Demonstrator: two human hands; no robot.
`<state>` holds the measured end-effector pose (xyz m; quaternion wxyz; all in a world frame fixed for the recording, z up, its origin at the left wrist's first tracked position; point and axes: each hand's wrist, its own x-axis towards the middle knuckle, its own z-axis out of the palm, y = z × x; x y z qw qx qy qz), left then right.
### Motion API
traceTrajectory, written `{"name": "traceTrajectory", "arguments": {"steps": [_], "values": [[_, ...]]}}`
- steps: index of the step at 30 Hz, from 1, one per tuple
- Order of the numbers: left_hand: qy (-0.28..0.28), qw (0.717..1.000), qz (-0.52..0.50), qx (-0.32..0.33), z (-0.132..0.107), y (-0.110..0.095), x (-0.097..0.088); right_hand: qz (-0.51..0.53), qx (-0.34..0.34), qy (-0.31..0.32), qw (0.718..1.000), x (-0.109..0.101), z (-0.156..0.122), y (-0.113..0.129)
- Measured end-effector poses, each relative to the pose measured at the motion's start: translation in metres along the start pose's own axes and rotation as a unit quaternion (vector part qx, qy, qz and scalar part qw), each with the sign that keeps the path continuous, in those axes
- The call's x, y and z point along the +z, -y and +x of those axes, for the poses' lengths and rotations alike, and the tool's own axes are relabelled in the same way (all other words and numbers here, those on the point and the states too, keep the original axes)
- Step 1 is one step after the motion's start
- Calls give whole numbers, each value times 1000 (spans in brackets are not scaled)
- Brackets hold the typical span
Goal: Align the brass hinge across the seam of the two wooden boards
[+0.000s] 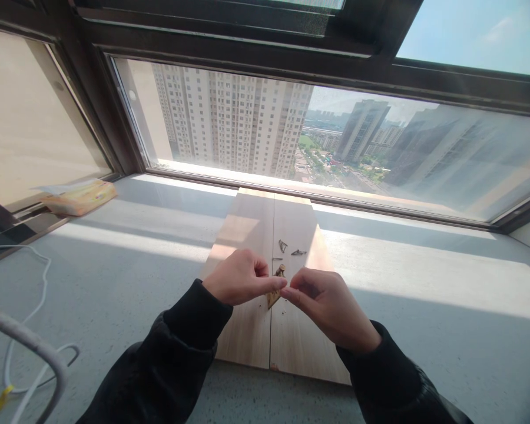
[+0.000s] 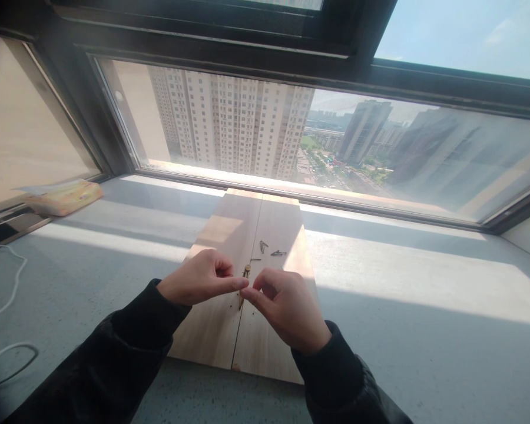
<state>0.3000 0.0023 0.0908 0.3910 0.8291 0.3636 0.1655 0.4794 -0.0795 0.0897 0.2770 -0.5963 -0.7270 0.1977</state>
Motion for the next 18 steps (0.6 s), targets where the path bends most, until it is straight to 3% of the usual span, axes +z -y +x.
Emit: {"name": "traceTrajectory", "arguments": {"steps": [9,15,18], "values": [[-1,1000,-22,-15,3,13,1,83,22,9,996,-2,5,-9],[-86,996,2,-33,3,9,1,120,39,14,992,2,6,-13],[-86,996,-21,-22,2,-1,-1,124,53,19,991,4,6,-13]]}}
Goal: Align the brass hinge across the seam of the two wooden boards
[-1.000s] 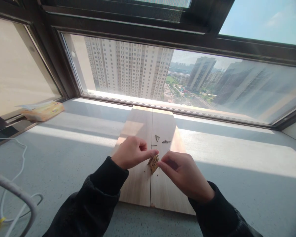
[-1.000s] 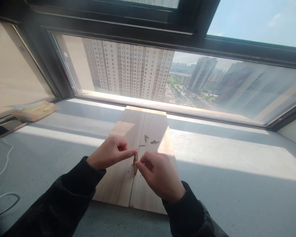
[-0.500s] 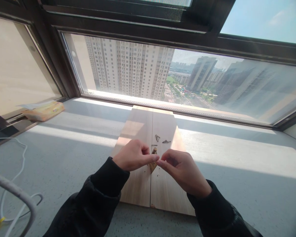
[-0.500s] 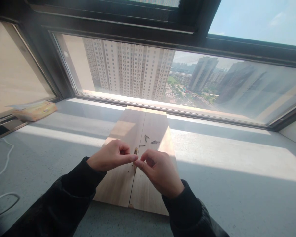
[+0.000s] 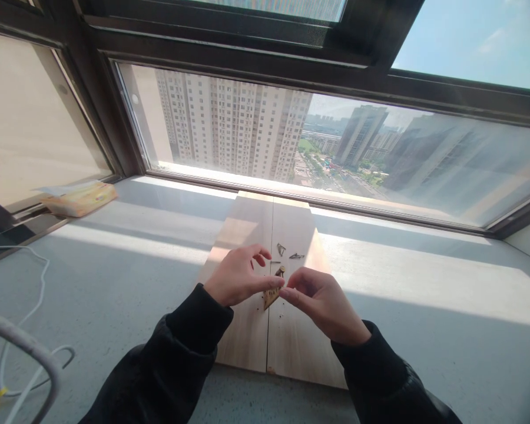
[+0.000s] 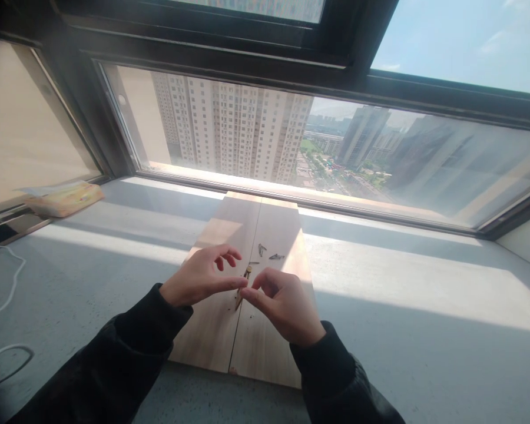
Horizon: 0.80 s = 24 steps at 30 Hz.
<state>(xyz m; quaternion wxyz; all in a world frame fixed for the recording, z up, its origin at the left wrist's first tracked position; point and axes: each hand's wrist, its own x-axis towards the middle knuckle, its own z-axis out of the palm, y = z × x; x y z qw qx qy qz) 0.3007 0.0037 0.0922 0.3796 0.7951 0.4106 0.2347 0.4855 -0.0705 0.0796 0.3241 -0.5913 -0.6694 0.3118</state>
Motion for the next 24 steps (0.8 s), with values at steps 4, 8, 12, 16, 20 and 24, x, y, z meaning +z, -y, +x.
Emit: {"name": "traceTrajectory", "arguments": {"steps": [4,8,12,16,20,24], "values": [[32,999,-32,-5,-2,-8,-2,16,3,14,1000,2,0,-2],[41,998,-37,-6,-2,-8,-3,28,3,17,999,2,1,-5],[35,999,-38,-16,-2,-6,-3,38,4,12,999,0,2,-7],[39,998,-43,-27,-1,-6,-2,64,7,13,998,0,5,-9],[46,997,-64,-24,-1,-7,-3,67,6,15,998,0,7,-11],[46,996,-74,-24,-1,-9,-6,58,-2,-3,998,-2,7,-13]]}}
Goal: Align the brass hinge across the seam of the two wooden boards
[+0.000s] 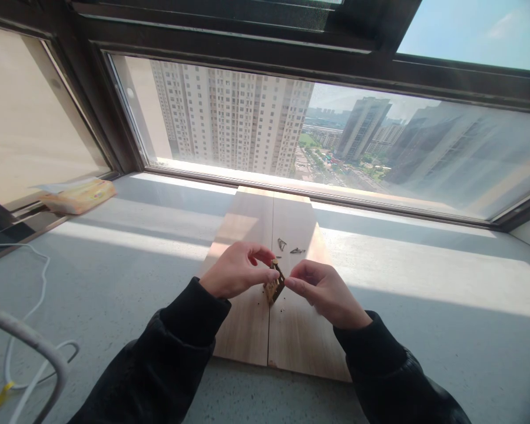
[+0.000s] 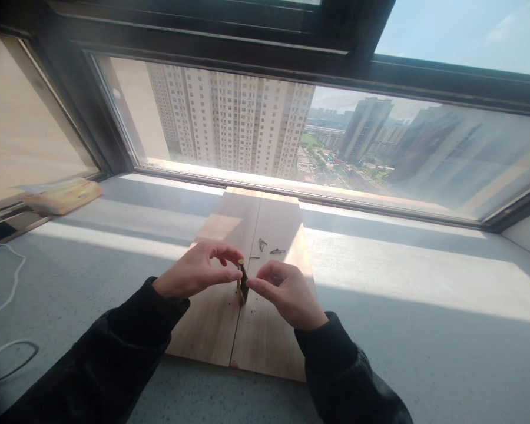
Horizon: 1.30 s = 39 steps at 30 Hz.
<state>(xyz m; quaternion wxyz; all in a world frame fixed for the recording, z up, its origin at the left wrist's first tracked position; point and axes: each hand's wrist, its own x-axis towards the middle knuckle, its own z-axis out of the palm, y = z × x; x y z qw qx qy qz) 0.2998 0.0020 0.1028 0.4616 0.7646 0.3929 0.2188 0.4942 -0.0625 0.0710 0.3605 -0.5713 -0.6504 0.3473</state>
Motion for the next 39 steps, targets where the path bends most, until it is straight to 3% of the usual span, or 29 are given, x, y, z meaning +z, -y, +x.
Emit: {"name": "traceTrajectory", "arguments": {"steps": [6,10,13,18,22,27,30,39], "values": [[-10,1000,28,-2,1,8,-5,-53,-62,-54,995,-1,-1,6],[-69,995,69,18,1,11,-9,-124,-122,-101,979,6,-2,12],[-128,988,68,55,-4,3,-11,-166,-153,-153,962,16,-4,14],[-159,982,15,103,-15,-16,-10,-192,-163,-252,934,29,-5,11],[-152,977,114,100,-13,-14,-6,-199,-134,-276,931,28,-7,14],[-57,976,201,63,-6,-1,-5,-188,-66,-233,952,26,-8,16],[-23,975,217,46,-3,8,-6,-164,-28,-208,964,27,-6,11],[-8,977,215,10,14,45,7,-115,70,-181,974,30,5,-14]]}}
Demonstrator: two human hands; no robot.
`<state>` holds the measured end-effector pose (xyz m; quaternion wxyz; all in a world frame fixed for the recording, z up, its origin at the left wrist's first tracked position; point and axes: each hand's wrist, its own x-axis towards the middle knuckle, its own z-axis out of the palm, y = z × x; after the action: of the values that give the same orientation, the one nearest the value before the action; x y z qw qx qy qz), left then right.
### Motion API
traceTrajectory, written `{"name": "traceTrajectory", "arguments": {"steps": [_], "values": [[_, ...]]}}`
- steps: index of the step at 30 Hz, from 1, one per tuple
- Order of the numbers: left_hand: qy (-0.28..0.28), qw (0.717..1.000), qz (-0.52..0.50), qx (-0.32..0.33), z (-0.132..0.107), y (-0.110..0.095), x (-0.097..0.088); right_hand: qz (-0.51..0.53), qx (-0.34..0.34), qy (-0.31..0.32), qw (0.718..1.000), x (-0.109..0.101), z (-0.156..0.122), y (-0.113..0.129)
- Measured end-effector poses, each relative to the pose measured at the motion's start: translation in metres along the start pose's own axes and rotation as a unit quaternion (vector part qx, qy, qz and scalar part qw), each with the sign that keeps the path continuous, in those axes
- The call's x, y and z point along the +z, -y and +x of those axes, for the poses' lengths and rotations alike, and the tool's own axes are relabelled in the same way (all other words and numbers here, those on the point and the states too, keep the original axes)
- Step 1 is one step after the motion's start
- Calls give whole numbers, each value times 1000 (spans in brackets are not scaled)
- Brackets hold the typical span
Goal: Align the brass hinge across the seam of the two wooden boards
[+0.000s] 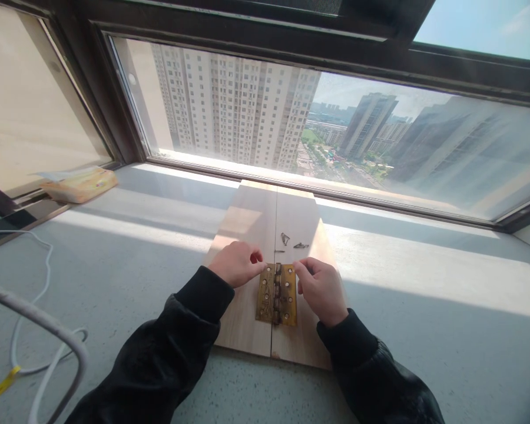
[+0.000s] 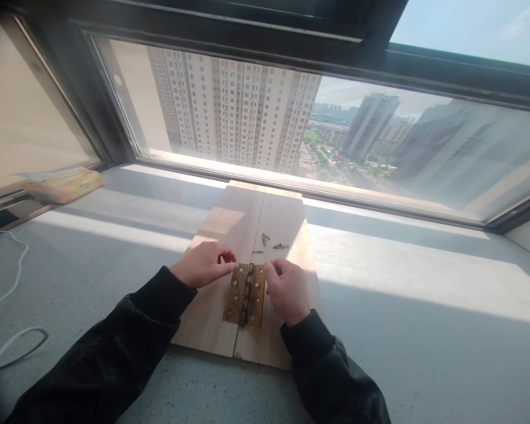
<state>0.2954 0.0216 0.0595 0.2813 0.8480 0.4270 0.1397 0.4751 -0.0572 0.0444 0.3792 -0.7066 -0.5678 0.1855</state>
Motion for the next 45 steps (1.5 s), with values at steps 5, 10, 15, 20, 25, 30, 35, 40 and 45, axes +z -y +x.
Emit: {"name": "traceTrajectory", "arguments": {"steps": [5,10,15,20,25,30,35,40,45], "values": [[-31,999,-26,20,4,3,1,-53,3,-9,999,6,4,-11],[-82,995,-33,37,-1,-3,-1,-137,-25,7,990,-2,3,-5],[-72,997,19,35,-32,-4,19,-178,-68,25,981,-22,-21,0],[13,995,67,76,-56,2,35,-211,-96,136,963,-27,-60,-18],[21,992,91,87,-54,4,36,-222,-128,118,959,-19,-69,-36],[20,992,97,82,-53,5,38,-208,-156,106,960,-14,-62,-41],[15,992,104,67,-54,5,39,-227,-144,106,957,-13,-61,-42],[-34,993,104,43,-54,4,38,-261,-120,82,955,-13,-61,-41],[-50,994,93,30,-53,5,39,-250,-98,106,957,-12,-60,-34]]}}
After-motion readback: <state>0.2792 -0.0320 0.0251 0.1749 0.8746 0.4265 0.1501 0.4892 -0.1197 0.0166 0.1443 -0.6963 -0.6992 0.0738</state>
